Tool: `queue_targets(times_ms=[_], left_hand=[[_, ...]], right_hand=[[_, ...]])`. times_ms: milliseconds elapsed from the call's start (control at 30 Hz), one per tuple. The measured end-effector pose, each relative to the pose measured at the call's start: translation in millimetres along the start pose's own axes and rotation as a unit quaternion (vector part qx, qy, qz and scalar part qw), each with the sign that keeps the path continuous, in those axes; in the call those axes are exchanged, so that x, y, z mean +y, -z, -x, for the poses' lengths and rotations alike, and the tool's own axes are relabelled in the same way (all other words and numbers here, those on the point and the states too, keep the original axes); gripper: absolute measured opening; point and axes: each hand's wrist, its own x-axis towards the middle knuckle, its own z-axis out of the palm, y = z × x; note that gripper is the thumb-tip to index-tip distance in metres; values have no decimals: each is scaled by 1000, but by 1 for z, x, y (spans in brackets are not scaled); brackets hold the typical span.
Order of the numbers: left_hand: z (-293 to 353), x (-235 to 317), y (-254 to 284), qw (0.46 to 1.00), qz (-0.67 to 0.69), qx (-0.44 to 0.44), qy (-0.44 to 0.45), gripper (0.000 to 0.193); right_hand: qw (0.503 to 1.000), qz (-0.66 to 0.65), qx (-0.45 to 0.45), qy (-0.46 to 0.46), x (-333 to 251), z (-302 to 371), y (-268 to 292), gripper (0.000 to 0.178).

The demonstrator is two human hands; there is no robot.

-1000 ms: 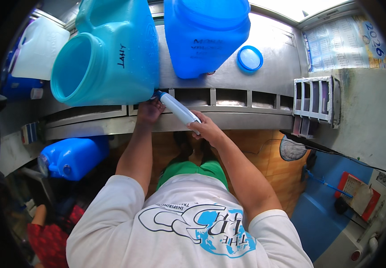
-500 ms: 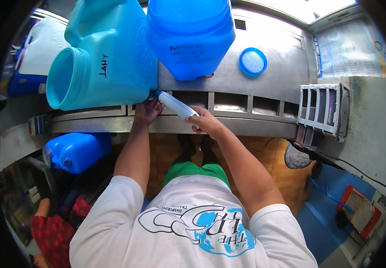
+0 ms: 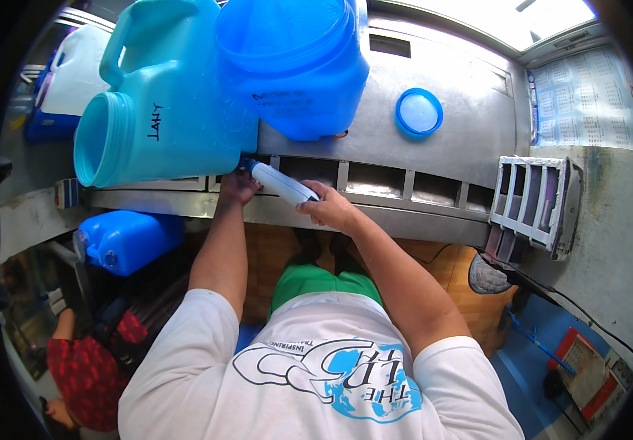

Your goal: The person fills several blue plastic water containers from a tap at a service counter. They open and close container caps, position containers under the tap, and use a handheld device to seal the caps after filling.

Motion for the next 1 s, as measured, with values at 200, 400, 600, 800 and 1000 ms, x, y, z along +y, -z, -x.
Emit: queue_targets(times_ms=[200, 400, 600, 800, 1000], left_hand=[[-22, -2, 18, 999, 37, -28, -22, 35], [-1, 0, 7, 999, 3, -41, 18, 30], [-2, 1, 20, 992, -9, -117, 41, 28], [14, 14, 44, 988, -107, -107, 29, 44], [70, 57, 117, 917, -378, -115, -61, 42]], right_hand=[[999, -21, 1, 29, 3, 2, -13, 73], [998, -49, 30, 28, 20, 2, -23, 72], [996, -73, 43, 41, 55, 14, -51, 72], [975, 2, 163, 153, 107, -2, -127, 74], [917, 29, 320, 237, 126, -38, -213, 72]])
